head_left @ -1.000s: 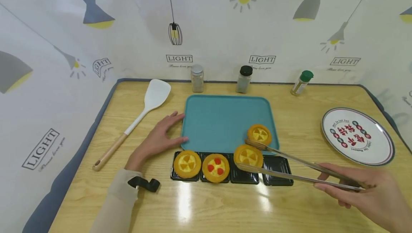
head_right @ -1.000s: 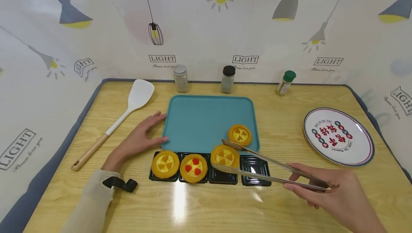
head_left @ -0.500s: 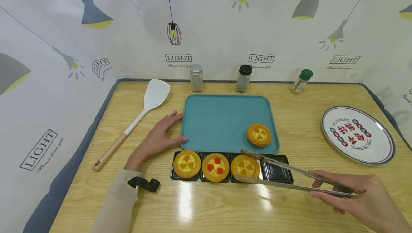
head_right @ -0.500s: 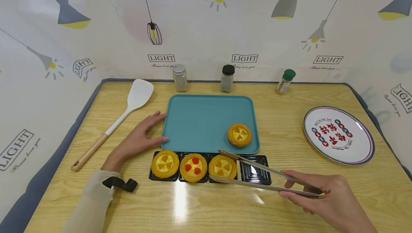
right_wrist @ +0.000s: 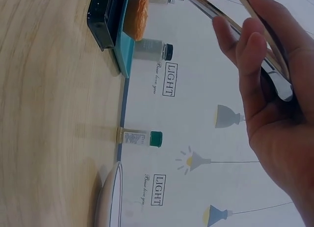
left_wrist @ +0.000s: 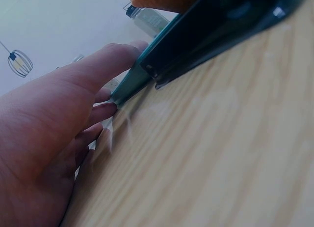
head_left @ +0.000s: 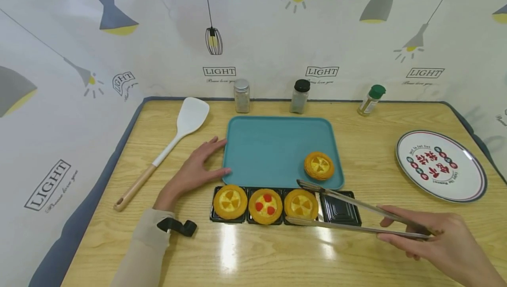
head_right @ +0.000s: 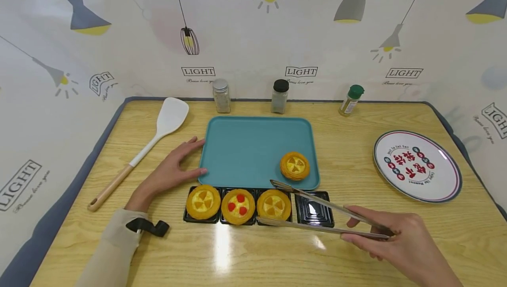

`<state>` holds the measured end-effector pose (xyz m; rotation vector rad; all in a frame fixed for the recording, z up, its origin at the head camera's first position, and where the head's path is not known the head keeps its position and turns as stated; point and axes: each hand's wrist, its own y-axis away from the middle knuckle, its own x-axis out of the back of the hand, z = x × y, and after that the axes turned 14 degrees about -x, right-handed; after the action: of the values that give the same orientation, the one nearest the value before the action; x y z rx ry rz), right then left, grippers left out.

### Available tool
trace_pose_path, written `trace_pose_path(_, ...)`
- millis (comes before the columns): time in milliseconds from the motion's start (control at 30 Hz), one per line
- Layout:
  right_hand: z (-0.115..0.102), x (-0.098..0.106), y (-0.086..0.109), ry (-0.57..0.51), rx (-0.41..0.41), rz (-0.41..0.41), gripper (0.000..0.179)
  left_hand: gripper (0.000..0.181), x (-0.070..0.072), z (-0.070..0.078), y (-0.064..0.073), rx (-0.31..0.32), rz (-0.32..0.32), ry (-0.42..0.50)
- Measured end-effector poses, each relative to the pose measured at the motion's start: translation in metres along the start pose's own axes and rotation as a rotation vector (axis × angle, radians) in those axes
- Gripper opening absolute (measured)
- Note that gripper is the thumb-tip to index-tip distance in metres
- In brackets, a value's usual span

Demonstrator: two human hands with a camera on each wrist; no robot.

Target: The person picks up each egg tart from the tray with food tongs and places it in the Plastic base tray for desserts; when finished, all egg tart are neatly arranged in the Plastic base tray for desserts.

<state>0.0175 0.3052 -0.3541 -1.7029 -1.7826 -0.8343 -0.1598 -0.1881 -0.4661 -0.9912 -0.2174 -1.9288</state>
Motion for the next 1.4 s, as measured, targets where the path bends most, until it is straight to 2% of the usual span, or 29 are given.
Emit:
trace_pose_path(200, 0.002, 0.004, -0.003, -0.083, 0.059, 0.096, 0.054, 0.084, 0.000, 0.000, 0.000, 0.002, 0.001, 0.006)
trace_pose_path(367, 0.007, 0.006, -0.009, -0.113, 0.033, 0.195, 0.049, 0.084, 0.001, -0.001, 0.000, -0.004, 0.004, 0.011)
trace_pose_path(467, 0.011, 0.006, -0.014, -0.076, 0.002, 0.285, 0.046, 0.084, 0.001, -0.002, 0.000, -0.008, 0.007, 0.007)
trace_pose_path(567, 0.014, 0.004, -0.018, -0.044, -0.056, 0.332, 0.047, 0.084, 0.001, -0.002, 0.000, -0.011, 0.008, 0.007)
trace_pose_path(700, 0.017, 0.001, -0.020, -0.047, -0.099, 0.319, 0.049, 0.084, 0.001, -0.002, 0.000, -0.008, 0.010, 0.016)
trace_pose_path(1167, 0.019, -0.005, -0.025, 0.014, -0.065, 0.325, 0.045, 0.083, -0.003, -0.005, 0.001, -0.017, 0.014, 0.025)
trace_pose_path(1400, 0.019, -0.005, -0.025, -0.019, -0.077, 0.315, 0.044, 0.082, -0.002, -0.004, 0.000, -0.028, 0.014, 0.024)
